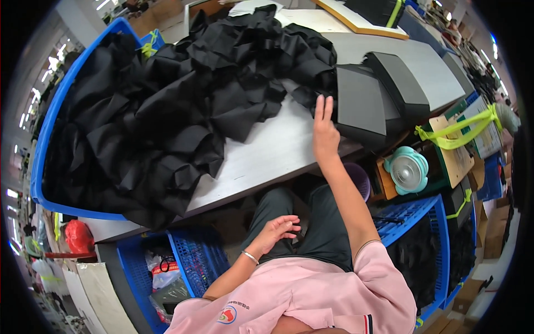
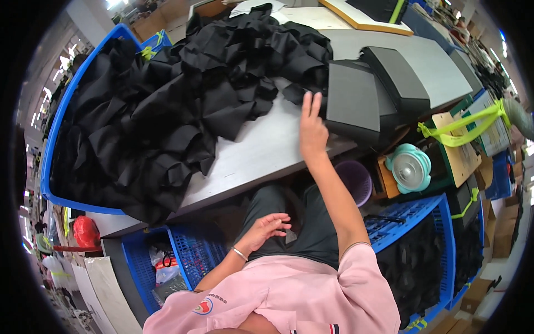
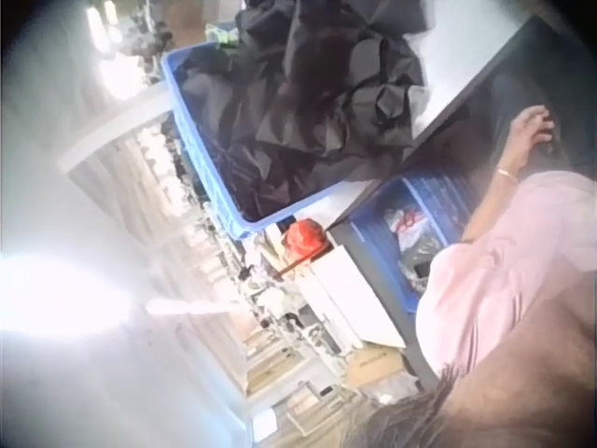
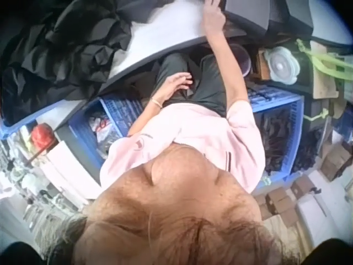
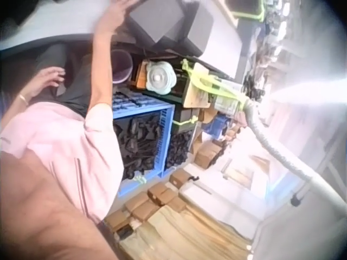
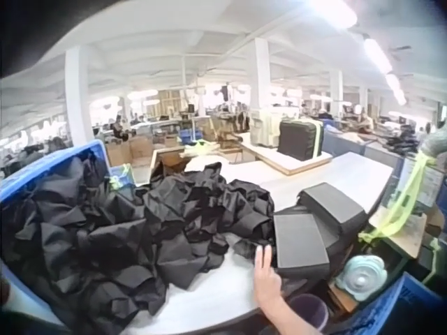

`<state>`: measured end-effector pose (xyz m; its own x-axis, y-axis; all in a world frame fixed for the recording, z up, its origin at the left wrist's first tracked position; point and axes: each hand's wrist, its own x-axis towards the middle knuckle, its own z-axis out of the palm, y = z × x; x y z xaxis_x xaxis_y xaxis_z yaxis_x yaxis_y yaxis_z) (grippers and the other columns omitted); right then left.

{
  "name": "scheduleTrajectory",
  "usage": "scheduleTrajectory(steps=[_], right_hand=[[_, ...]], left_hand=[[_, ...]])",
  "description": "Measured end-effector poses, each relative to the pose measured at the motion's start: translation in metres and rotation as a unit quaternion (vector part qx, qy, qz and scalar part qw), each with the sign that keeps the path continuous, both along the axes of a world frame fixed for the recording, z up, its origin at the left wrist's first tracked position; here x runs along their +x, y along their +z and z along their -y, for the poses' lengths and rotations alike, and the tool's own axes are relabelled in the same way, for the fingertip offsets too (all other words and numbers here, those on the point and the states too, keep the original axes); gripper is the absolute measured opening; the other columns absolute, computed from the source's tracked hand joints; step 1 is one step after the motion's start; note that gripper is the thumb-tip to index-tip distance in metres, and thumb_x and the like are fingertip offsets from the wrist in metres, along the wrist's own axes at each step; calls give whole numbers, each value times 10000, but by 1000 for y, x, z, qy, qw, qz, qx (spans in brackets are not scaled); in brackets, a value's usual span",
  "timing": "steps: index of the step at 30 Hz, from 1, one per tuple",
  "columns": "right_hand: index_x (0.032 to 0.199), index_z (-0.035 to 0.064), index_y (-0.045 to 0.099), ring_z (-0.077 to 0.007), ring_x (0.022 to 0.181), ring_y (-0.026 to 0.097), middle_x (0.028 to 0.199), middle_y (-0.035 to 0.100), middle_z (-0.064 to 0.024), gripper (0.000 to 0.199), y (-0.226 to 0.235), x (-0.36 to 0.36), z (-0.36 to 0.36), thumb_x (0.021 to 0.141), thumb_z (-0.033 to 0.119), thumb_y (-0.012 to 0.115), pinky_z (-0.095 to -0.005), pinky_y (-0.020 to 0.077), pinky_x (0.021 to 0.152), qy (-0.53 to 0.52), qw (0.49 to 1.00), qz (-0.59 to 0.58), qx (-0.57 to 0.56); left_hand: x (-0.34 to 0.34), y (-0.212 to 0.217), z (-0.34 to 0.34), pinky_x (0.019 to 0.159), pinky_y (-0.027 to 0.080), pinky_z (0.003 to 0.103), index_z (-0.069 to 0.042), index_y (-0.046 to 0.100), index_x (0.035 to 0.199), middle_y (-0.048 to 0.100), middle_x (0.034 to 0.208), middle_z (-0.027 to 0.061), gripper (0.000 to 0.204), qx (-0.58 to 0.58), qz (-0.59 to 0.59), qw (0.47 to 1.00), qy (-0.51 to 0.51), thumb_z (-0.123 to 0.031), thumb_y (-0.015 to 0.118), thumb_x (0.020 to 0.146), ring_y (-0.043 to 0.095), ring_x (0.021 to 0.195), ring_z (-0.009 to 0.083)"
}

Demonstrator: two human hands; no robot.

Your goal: Folding and inspecting black fabric components at a manufacturing workbench.

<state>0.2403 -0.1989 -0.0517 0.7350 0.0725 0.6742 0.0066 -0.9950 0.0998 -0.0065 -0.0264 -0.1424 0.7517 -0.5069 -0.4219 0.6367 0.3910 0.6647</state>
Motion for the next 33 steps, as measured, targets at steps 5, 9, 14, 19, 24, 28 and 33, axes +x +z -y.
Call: scheduleTrajectory(steps=[5, 9, 14, 19, 24, 28, 33], right_hand=[[1091, 31, 544, -352, 702, 672, 1052, 553, -165, 223, -23, 43, 4, 871, 5, 572, -449, 552, 611, 28, 984, -86, 152], [1028, 7, 574, -231, 581, 627, 846, 599, -119, 118, 19, -24, -30, 910, 8, 562, -342, 499, 555, 202, 840, -85, 496], [1025, 2, 566, -140, 491, 580, 704, 619, -61, 123, 19, -105, -40, 973, 106, 607, -266, 461, 472, 224, 485, -189, 824], [1030, 3, 584, -97, 496, 573, 731, 620, -29, 194, -24, -129, -31, 937, 142, 682, -241, 447, 439, 175, 493, -263, 810], [1032, 6, 590, -87, 482, 560, 720, 619, -29, 189, -20, -141, -32, 932, 136, 683, -228, 442, 426, 185, 502, -285, 795], [984, 14, 607, -72, 463, 543, 712, 634, -23, 156, -54, -137, 10, 936, 149, 669, -221, 426, 407, 130, 564, -221, 785], [1102, -25, 574, -98, 525, 572, 750, 636, -55, 243, -23, -165, 9, 942, 137, 658, -247, 455, 489, 96, 701, -215, 673]], left_hand=[[0, -1, -6, 932, 531, 306, -14, 510, 1377, 568, 1357, 108, 446, -33, 1, 999, -18, -268, 578, 1016, 604, 1181, 195], [1, -3, -12, 928, 528, 301, -23, 504, 1387, 564, 1370, 106, 440, -34, 17, 999, 24, -262, 567, 1022, 604, 1170, 180], [28, 58, -5, 845, 514, 279, -18, 512, 1315, 570, 1198, 67, 558, 136, 226, 913, 310, -127, 786, 841, 607, 996, 156], [64, 110, -20, 940, 461, 405, -48, 529, 1321, 539, 1294, 147, 727, 502, 462, 644, 347, -177, 871, 692, 517, 1160, 334], [104, 71, -23, 904, 469, 377, -46, 669, 1151, 663, 1079, 103, 377, 523, 517, 630, 249, -127, 767, 796, 598, 1014, 273], [112, 81, -29, 695, 494, 272, -34, 736, 1042, 691, 812, 24, 175, 292, 286, 804, 431, -32, 628, 904, 611, 714, 113], [106, 92, -43, 580, 460, 228, -7, 719, 1061, 630, 706, -8, 185, 321, 281, 798, 426, -36, 579, 943, 533, 610, 49]])
